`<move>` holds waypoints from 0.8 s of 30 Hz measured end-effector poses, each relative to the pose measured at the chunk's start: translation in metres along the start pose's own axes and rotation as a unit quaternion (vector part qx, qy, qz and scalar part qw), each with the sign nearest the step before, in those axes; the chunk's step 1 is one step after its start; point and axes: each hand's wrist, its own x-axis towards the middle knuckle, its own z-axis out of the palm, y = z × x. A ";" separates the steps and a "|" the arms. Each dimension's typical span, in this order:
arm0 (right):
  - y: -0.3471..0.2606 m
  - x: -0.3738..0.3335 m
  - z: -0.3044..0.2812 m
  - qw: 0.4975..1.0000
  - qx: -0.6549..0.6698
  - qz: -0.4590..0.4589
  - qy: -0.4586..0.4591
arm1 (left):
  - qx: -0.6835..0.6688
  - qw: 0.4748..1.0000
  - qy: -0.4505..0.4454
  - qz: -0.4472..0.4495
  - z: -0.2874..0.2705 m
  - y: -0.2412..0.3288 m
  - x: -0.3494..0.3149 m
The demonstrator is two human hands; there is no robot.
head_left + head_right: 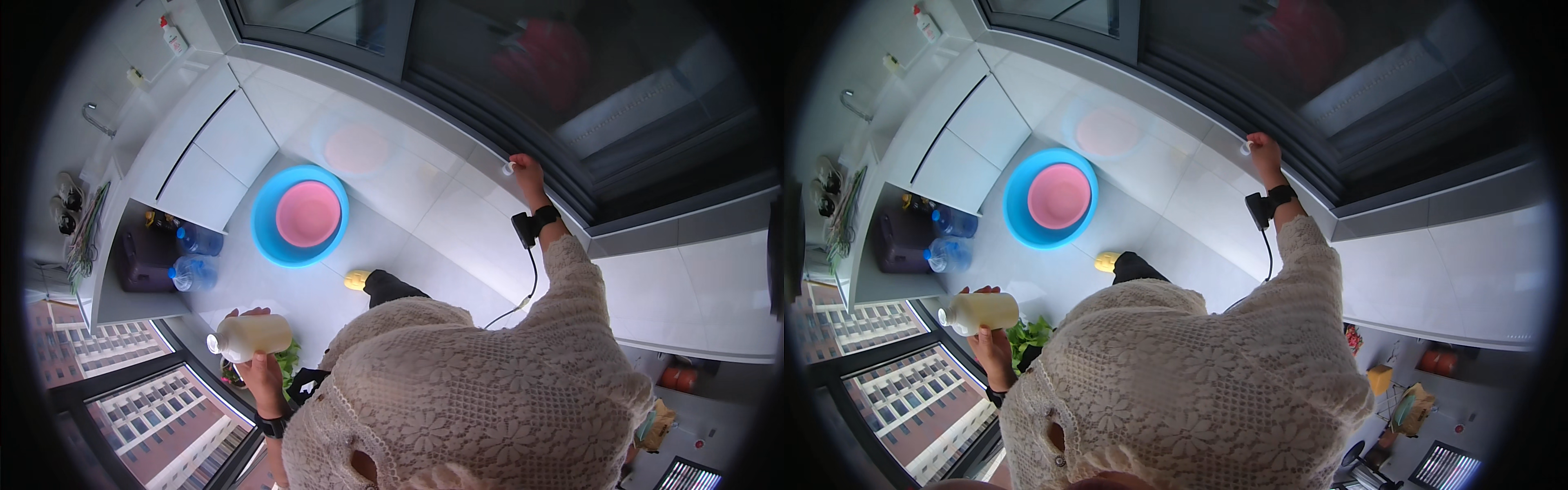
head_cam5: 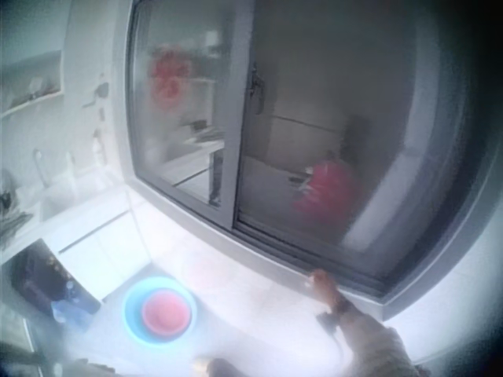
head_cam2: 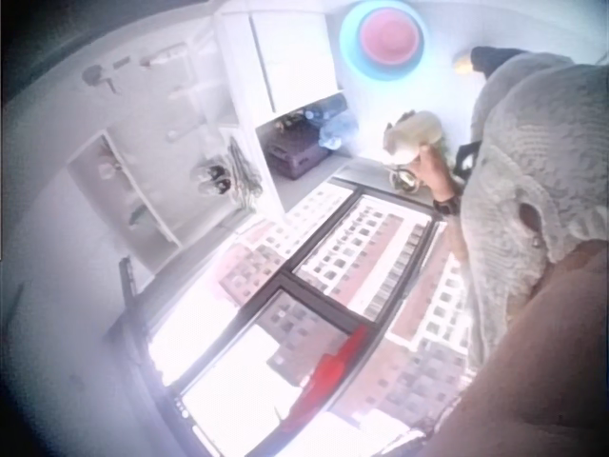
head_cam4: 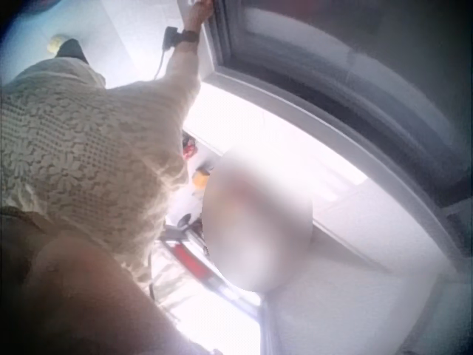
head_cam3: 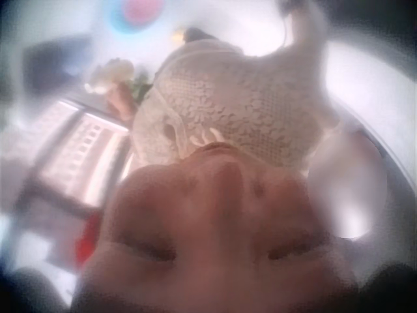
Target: The person opens a white plastic bottle, removes the cap, and then attaches a black spray nozzle to the bottle. They tighten the nozzle by hand and place the assembled bottle on the balcony floor.
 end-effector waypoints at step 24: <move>-0.423 -0.146 0.091 0.719 0.247 -0.364 -0.538 | -0.005 0.997 0.043 -0.062 -0.014 0.016 -0.017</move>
